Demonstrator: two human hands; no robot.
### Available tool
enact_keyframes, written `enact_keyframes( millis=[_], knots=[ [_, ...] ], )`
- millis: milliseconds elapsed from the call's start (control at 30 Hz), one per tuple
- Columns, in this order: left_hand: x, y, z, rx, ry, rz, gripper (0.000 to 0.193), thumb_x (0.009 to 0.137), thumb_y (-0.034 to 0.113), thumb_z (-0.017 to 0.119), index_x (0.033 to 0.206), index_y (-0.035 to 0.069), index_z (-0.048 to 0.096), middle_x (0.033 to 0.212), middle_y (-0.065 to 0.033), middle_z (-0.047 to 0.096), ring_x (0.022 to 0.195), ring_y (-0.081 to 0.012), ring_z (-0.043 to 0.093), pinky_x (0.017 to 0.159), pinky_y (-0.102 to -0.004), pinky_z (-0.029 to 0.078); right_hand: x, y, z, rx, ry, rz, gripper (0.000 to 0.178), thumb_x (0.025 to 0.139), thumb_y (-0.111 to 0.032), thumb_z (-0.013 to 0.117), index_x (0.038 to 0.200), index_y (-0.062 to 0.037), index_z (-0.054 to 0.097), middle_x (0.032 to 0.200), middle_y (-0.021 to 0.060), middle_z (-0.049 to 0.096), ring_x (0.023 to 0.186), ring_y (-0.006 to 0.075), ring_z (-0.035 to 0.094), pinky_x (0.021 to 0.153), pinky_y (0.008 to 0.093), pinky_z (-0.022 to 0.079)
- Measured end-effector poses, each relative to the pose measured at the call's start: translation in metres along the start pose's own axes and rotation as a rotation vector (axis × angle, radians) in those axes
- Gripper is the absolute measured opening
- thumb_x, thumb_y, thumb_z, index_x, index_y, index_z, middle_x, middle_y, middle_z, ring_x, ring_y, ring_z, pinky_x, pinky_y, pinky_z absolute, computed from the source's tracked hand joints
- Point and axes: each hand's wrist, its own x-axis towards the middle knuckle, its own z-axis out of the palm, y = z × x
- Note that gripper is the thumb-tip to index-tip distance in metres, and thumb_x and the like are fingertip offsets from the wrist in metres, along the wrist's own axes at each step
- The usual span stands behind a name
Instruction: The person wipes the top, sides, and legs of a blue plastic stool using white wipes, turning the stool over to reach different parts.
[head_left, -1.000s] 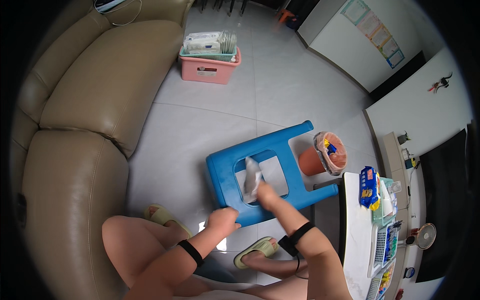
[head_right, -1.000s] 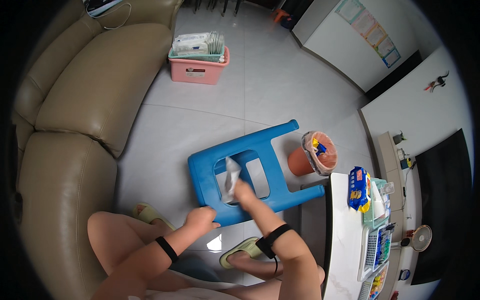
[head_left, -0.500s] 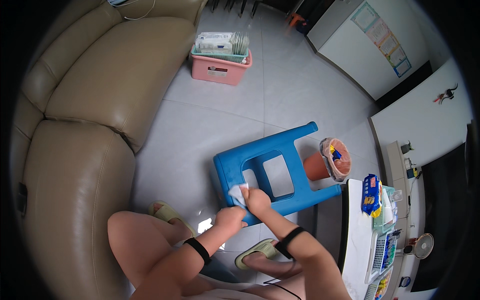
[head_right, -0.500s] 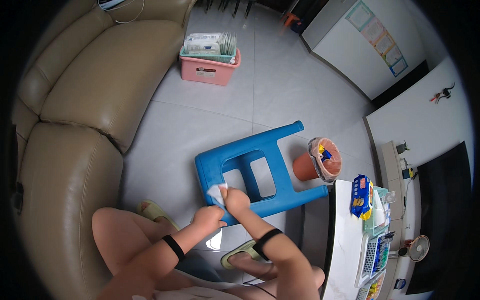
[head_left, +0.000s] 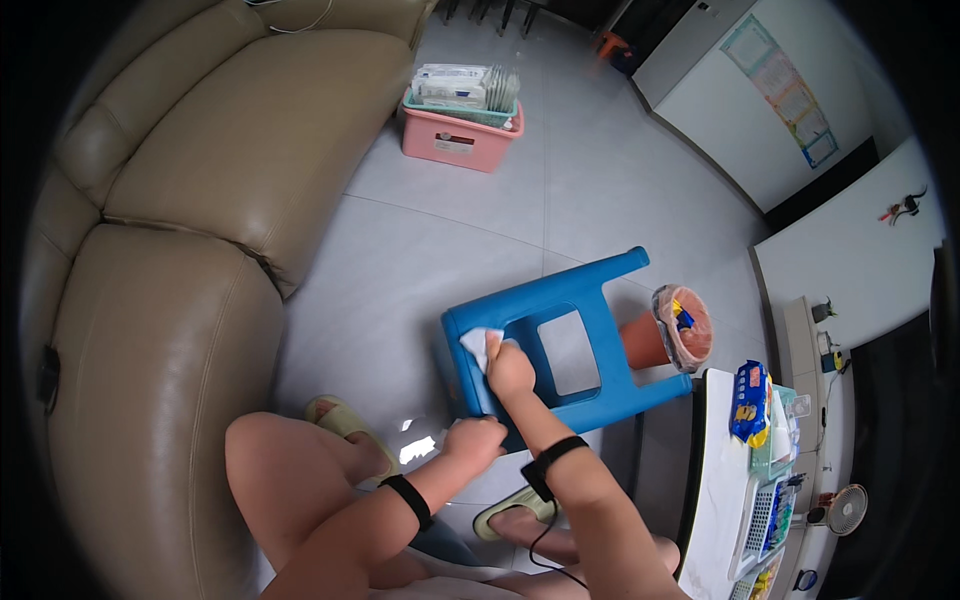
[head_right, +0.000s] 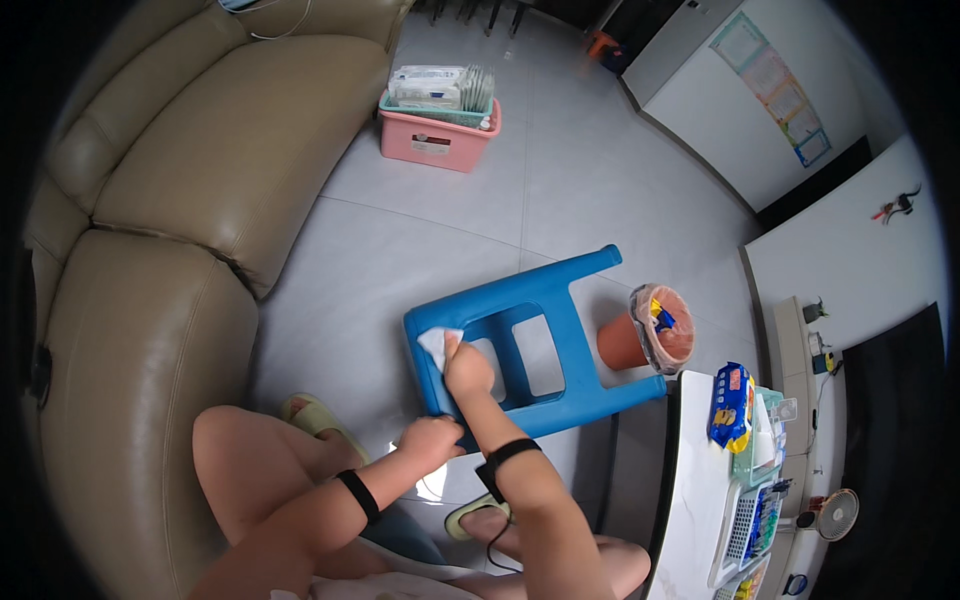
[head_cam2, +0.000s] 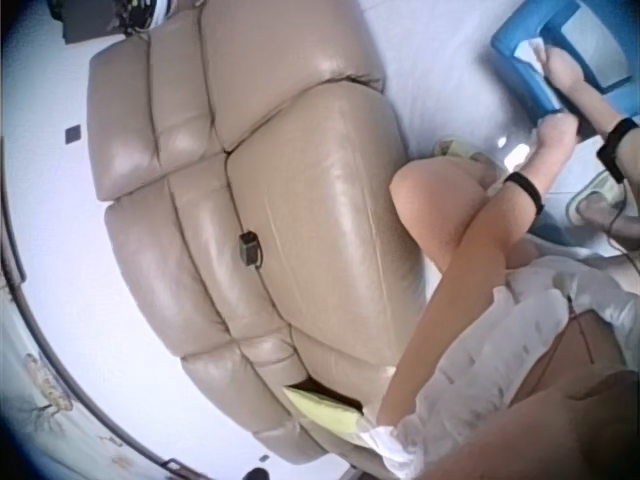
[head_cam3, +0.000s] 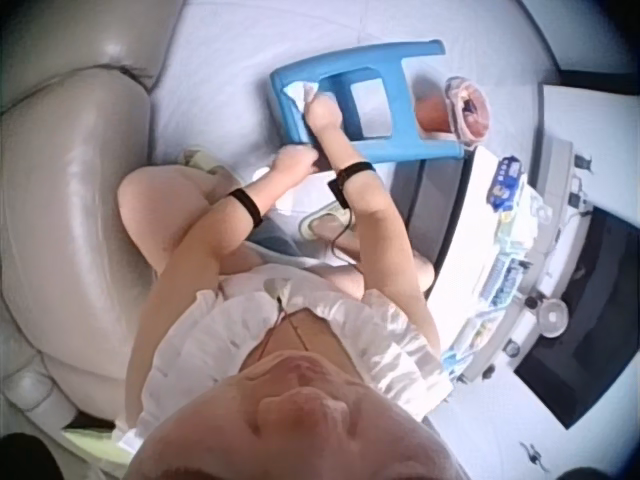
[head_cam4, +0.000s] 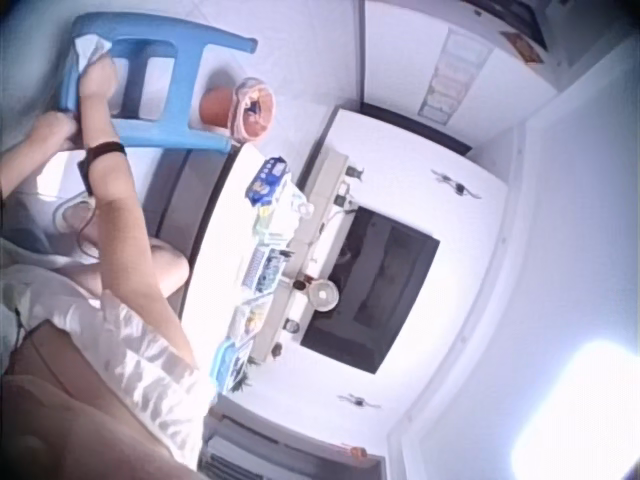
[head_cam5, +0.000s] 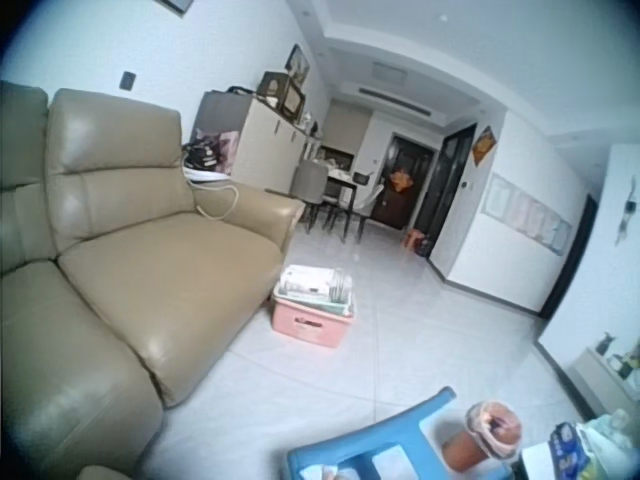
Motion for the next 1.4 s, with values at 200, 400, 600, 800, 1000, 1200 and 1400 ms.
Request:
enact_keyframes(
  millis=[200, 400, 600, 800, 1000, 1200, 1400],
  knots=[
    [-0.002, -0.003, 0.001, 0.043, 0.061, 0.049, 0.021, 0.075, 0.026, 0.075, 0.084, 0.008, 0.067, 0.093, -0.0100, 0.065, 0.081, -0.0306, 0.067, 0.069, -0.0432, 0.054, -0.043, 0.046, -0.024, -0.137, -0.171, -0.198, 0.057, 0.100, -0.044, 0.036, 0.084, 0.0002, 0.067, 0.079, 0.0261, 0.065, 0.081, 0.0453, 0.062, 0.073, 0.0511, 0.048],
    [-0.001, -0.008, 0.013, 0.055, 0.122, 0.034, 0.018, 0.077, 0.022, 0.071, 0.085, 0.006, 0.069, 0.090, -0.0127, 0.065, 0.080, -0.0287, 0.068, 0.065, -0.0411, 0.055, -0.053, 0.006, -0.028, 0.155, 0.093, -0.497, 0.031, 0.096, -0.019, 0.047, 0.118, -0.0001, 0.057, 0.122, 0.0219, 0.056, 0.113, 0.0386, 0.053, 0.094, 0.0474, 0.043],
    [-0.006, 0.005, -0.033, 0.071, -0.030, 0.093, 0.025, 0.074, 0.032, 0.073, 0.078, 0.008, 0.071, 0.079, -0.0133, 0.067, 0.074, -0.0312, 0.066, 0.067, -0.0438, 0.053, -0.035, 0.011, -0.017, -0.331, 0.046, -0.647, 0.056, 0.095, -0.027, 0.045, 0.146, -0.0061, 0.035, 0.155, 0.0120, 0.029, 0.143, 0.0280, 0.027, 0.117, 0.0435, 0.020],
    [0.015, -0.039, -0.122, -0.036, 0.298, -0.176, 0.027, 0.090, 0.033, 0.054, 0.107, 0.017, 0.069, 0.119, -0.0141, 0.063, 0.098, -0.0343, 0.064, 0.081, -0.0442, 0.052, -0.115, 0.025, -0.013, -0.217, 0.113, -0.613, 0.059, 0.085, -0.013, 0.056, 0.142, -0.0055, 0.041, 0.149, 0.0136, 0.039, 0.138, 0.0302, 0.036, 0.113, 0.0471, 0.028],
    [0.052, -0.079, -0.078, 0.044, 0.199, -0.390, 0.064, 0.095, 0.047, 0.047, 0.150, 0.022, 0.027, 0.151, -0.0173, 0.034, 0.120, -0.0362, 0.055, 0.094, -0.0446, 0.049, -0.138, 0.025, -0.005, -0.160, 0.112, -0.560, 0.057, 0.083, -0.007, 0.056, 0.139, -0.0053, 0.044, 0.146, 0.0137, 0.042, 0.137, 0.0311, 0.039, 0.112, 0.0462, 0.031],
    [0.056, -0.071, -0.076, -0.058, 0.108, -0.440, 0.070, 0.094, 0.052, 0.045, 0.153, 0.025, 0.018, 0.154, -0.0165, 0.029, 0.124, -0.0363, 0.052, 0.096, -0.0453, 0.047, -0.116, 0.009, 0.003, -0.092, 0.220, -0.467, 0.055, 0.083, -0.005, 0.054, 0.137, -0.0052, 0.047, 0.143, 0.0141, 0.047, 0.134, 0.0307, 0.043, 0.111, 0.0447, 0.032],
    [0.064, -0.084, -0.070, -0.139, 0.116, -0.438, 0.071, 0.094, 0.051, 0.047, 0.153, 0.025, 0.017, 0.153, -0.0155, 0.031, 0.128, -0.0364, 0.047, 0.102, -0.0463, 0.043, -0.088, -0.010, 0.011, -0.038, 0.283, -0.407, 0.054, 0.082, -0.004, 0.054, 0.136, -0.0056, 0.048, 0.142, 0.0124, 0.048, 0.134, 0.0289, 0.043, 0.112, 0.0432, 0.032]
  ],
)
